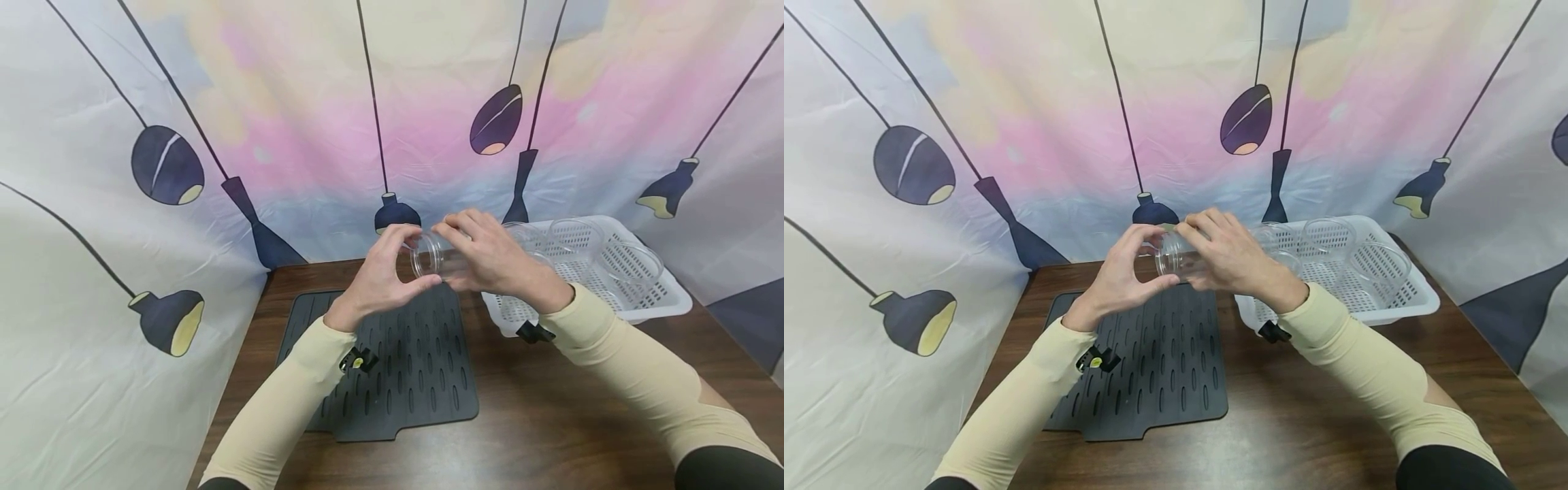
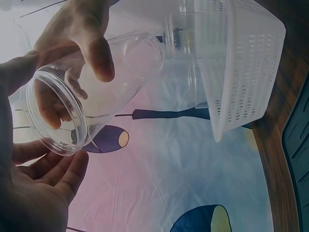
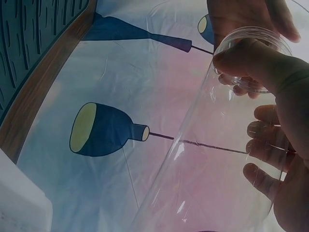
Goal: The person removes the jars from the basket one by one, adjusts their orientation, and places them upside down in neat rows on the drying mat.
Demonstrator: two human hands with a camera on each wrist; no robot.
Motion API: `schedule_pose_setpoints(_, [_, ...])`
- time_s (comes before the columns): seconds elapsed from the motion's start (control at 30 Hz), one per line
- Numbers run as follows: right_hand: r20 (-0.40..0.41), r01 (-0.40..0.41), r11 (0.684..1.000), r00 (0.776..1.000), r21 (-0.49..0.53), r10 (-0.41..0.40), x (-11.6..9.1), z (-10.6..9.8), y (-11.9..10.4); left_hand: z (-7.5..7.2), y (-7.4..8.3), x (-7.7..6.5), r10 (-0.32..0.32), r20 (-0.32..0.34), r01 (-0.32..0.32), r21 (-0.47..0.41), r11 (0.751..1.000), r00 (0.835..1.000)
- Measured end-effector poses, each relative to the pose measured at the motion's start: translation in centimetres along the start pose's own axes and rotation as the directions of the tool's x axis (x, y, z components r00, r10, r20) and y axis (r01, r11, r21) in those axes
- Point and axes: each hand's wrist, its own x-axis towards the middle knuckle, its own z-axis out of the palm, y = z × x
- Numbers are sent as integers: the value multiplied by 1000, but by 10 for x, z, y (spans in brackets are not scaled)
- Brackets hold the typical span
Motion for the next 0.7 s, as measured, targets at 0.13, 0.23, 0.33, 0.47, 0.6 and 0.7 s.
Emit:
schedule_pose_setpoints(0.13, [-5,5,1000,1000,1,-5,0,0,-1,0,0,0,-3,-10,3,3,1000,1000])
schedule_pose_setpoints(0.23, [-6,8,1000,1000,-4,-8,0,0,-1,0,0,0,-3,-16,3,7,1000,1000])
schedule_pose_setpoints(0.33, [-3,7,1000,1000,-9,-7,0,0,-2,0,1,-1,-3,-24,3,11,1000,1000])
schedule_pose_setpoints(0.47, [0,2,1000,1000,-10,-2,0,-1,-3,0,2,-1,0,-34,1,21,1000,999])
schedule_pose_setpoints(0.6, [1,3,1000,1000,-15,-3,0,-1,-3,-1,3,-1,7,-44,-6,23,1000,999])
schedule_pose_setpoints(0.7, [5,5,1000,1000,-21,-5,0,-1,-4,-2,3,-1,5,-51,-4,23,1000,999])
